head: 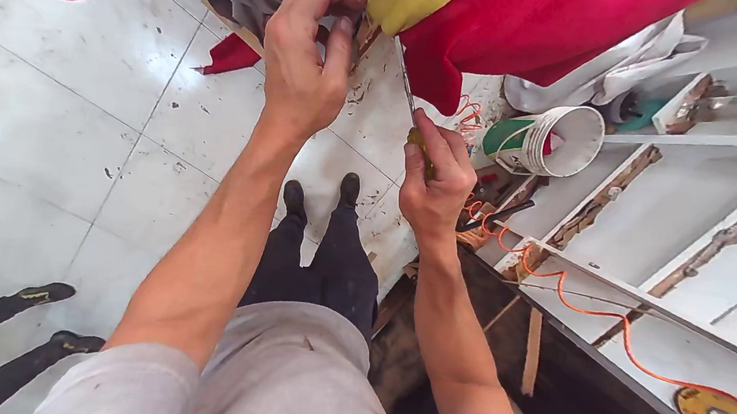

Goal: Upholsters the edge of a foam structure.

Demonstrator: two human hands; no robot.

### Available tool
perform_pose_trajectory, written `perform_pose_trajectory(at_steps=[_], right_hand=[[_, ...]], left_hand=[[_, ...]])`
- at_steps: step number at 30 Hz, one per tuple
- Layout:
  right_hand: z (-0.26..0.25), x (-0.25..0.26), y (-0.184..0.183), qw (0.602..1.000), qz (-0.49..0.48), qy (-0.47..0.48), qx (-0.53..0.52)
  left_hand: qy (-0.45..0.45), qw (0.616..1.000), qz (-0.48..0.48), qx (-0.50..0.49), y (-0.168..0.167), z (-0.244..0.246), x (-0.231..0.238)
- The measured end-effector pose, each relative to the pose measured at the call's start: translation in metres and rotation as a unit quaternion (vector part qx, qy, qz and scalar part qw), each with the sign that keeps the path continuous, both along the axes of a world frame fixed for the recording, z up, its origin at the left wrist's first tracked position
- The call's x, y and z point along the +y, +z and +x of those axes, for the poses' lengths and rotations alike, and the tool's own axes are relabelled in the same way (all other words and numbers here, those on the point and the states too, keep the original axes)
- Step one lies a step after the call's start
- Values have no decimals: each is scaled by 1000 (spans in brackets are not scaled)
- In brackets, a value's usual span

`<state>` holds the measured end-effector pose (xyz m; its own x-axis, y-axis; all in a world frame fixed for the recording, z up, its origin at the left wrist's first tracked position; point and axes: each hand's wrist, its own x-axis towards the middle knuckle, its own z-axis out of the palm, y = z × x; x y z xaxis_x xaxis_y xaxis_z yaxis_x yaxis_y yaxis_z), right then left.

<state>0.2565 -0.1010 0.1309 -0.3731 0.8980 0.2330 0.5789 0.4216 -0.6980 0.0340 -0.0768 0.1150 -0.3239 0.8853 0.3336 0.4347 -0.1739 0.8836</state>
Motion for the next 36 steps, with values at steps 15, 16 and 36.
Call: perform_pose_trajectory(at_steps=[15, 16, 36], right_hand=[[38, 39, 31, 994, 24, 81, -69], [42, 29, 28, 996, 17, 68, -62], [68, 18, 60, 991, -92, 44, -84]], left_hand=[[9, 999, -23, 27, 9, -5, 5], [20, 999, -23, 17, 8, -1, 0], [66, 978, -194, -39, -20, 33, -109]])
